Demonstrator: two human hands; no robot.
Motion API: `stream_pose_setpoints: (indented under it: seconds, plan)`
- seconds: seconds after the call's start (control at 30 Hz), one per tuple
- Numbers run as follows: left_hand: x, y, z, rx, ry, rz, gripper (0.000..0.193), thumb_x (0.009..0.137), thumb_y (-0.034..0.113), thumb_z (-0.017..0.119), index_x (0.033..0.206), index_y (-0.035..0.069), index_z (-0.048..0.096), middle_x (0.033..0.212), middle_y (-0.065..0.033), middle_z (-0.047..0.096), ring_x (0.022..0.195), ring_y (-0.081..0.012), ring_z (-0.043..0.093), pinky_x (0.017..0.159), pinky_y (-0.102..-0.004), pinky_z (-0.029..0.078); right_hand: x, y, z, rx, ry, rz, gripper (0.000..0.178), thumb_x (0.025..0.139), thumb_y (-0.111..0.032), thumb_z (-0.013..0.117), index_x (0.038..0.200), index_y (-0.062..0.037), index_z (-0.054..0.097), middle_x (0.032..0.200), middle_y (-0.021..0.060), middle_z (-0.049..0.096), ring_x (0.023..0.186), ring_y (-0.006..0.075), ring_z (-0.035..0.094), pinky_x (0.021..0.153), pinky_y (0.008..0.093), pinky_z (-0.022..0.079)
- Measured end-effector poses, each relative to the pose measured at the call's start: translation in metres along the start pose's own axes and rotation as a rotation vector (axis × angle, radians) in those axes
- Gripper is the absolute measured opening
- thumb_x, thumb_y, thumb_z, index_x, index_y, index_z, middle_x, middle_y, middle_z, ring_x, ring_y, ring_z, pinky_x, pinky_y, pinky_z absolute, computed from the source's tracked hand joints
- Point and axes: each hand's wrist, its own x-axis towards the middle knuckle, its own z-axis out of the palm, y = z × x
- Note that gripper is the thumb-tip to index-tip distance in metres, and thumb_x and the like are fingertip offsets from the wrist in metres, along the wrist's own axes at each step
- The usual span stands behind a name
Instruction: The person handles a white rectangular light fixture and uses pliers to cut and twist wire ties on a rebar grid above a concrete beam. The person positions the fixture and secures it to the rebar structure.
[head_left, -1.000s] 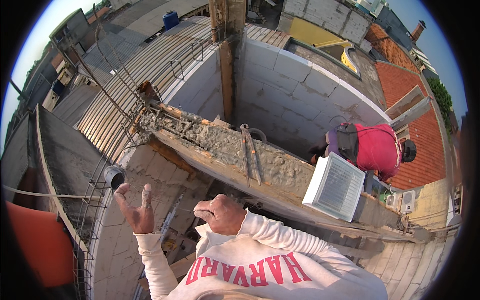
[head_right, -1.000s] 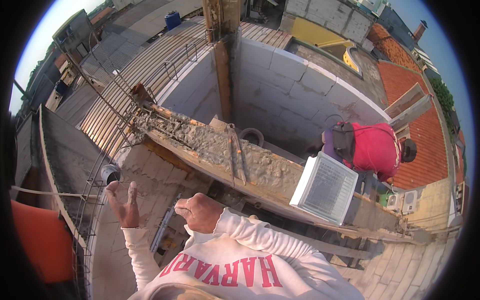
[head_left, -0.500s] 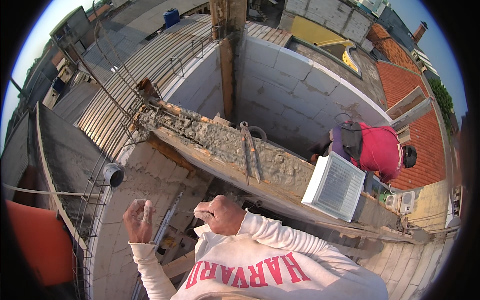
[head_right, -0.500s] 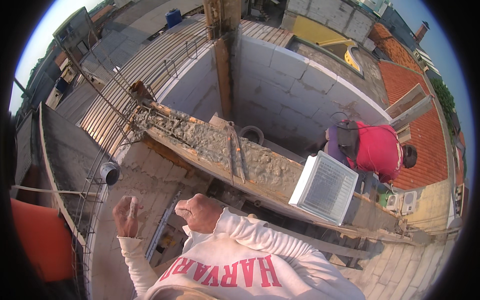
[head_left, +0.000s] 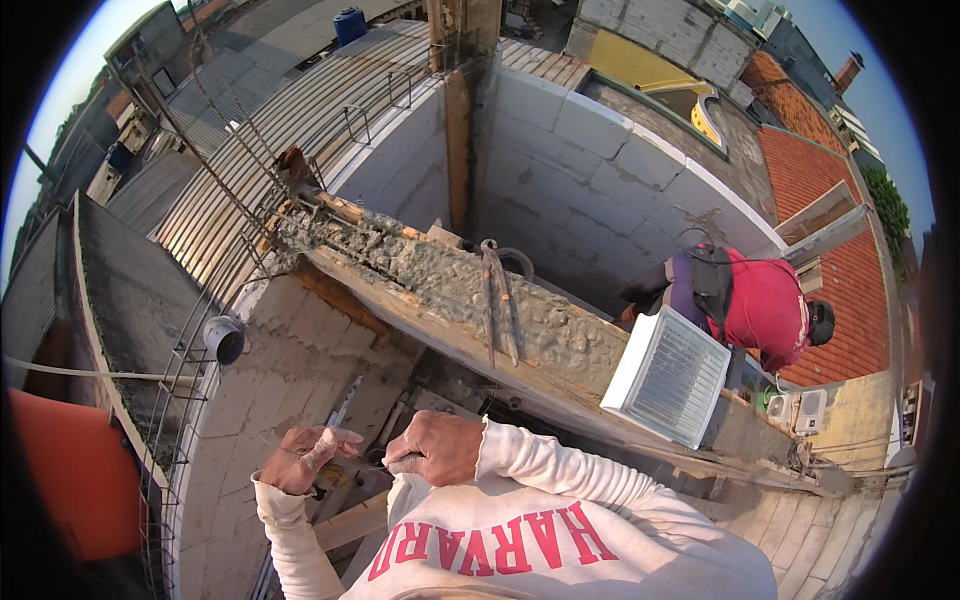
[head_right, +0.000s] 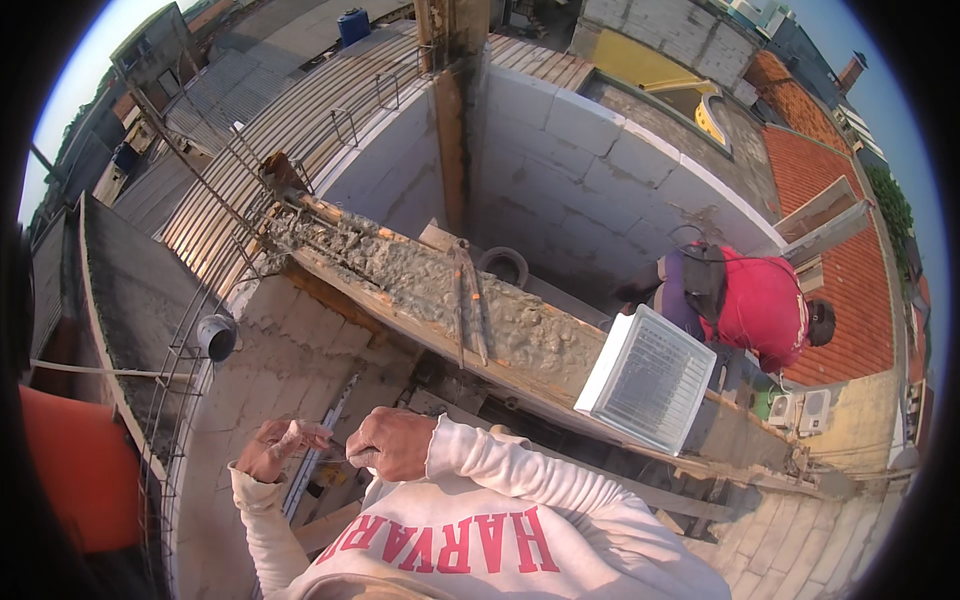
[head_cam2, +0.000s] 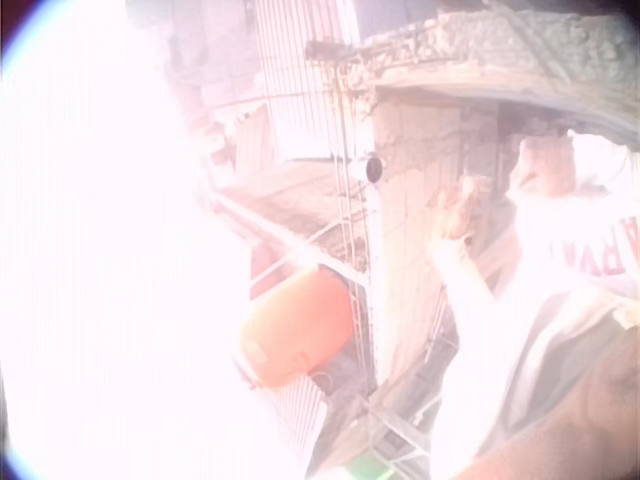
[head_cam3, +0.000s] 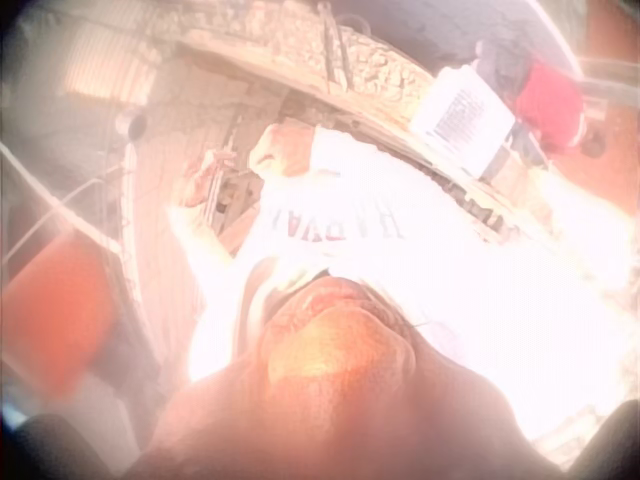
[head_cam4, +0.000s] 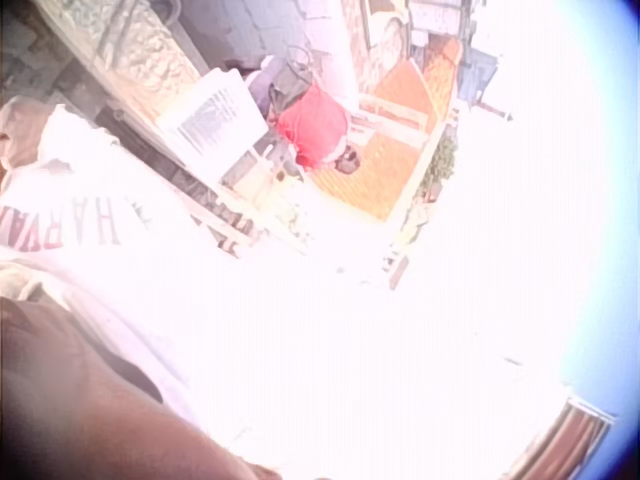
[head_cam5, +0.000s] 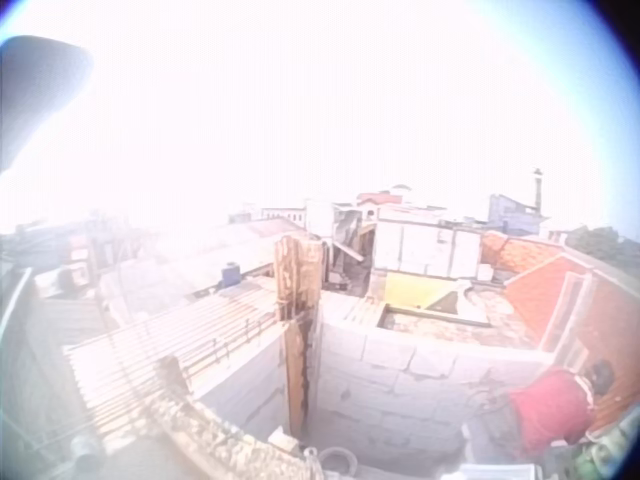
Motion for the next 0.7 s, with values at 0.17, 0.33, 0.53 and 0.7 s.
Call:
stream_pose_setpoints:
  seconds: [0.17, 0.33, 0.53, 0.7]
  plan:
    - [0.002, -0.003, 0.024, 0.057, -0.121, -0.148, 0.052, 0.103, 0.044, 0.06, 0.095, -0.004, 0.077, 0.072, -0.0105, 0.07, 0.069, -0.0183, 0.065, 0.066, -0.0327, 0.052, 0.001, 0.014, -0.007, -0.111, -0.028, 0.078, 0.017, 0.089, -0.015, 0.063, 0.094, -0.001, 0.072, 0.085, 0.0247, 0.068, 0.08, 0.0462, 0.064, 0.073, 0.0477, 0.051]
    - [-0.001, 0.003, 0.04, 0.145, 0.052, -0.141, 0.048, 0.097, 0.043, 0.069, 0.075, 0.0, 0.074, 0.063, -0.0029, 0.061, 0.061, -0.0144, 0.051, 0.058, -0.0314, 0.04, -0.003, 0.024, 0.009, -0.011, -0.015, 0.067, 0.024, 0.099, -0.021, 0.063, 0.108, -0.0002, 0.073, 0.076, 0.0176, 0.07, 0.07, 0.0336, 0.066, 0.069, 0.0419, 0.05]
    - [-0.021, -0.007, 0.006, 0.184, 0.266, 0.014, 0.049, 0.1, 0.04, 0.065, 0.071, 0.0, 0.066, 0.055, -0.0012, 0.048, 0.054, -0.0121, 0.04, 0.053, -0.0323, 0.031, -0.006, 0.03, -0.046, 0.36, -0.151, 0.385, 0.032, 0.101, -0.023, 0.062, 0.104, 0.0068, 0.073, 0.07, 0.0052, 0.067, 0.062, 0.01, 0.058, 0.062, 0.0276, 0.047]
    - [-0.028, -0.02, 0.01, 0.053, 0.369, 0.028, 0.049, 0.1, 0.039, 0.066, 0.07, 0.002, 0.065, 0.059, 0.0, 0.051, 0.057, -0.0102, 0.04, 0.055, -0.0304, 0.032, 0.001, 0.038, -0.064, 0.671, -0.164, 0.428, 0.043, 0.103, -0.03, 0.062, 0.109, 0.0113, 0.07, 0.074, 0.009, 0.072, 0.048, 0.0084, 0.051, 0.048, 0.0221, 0.046]
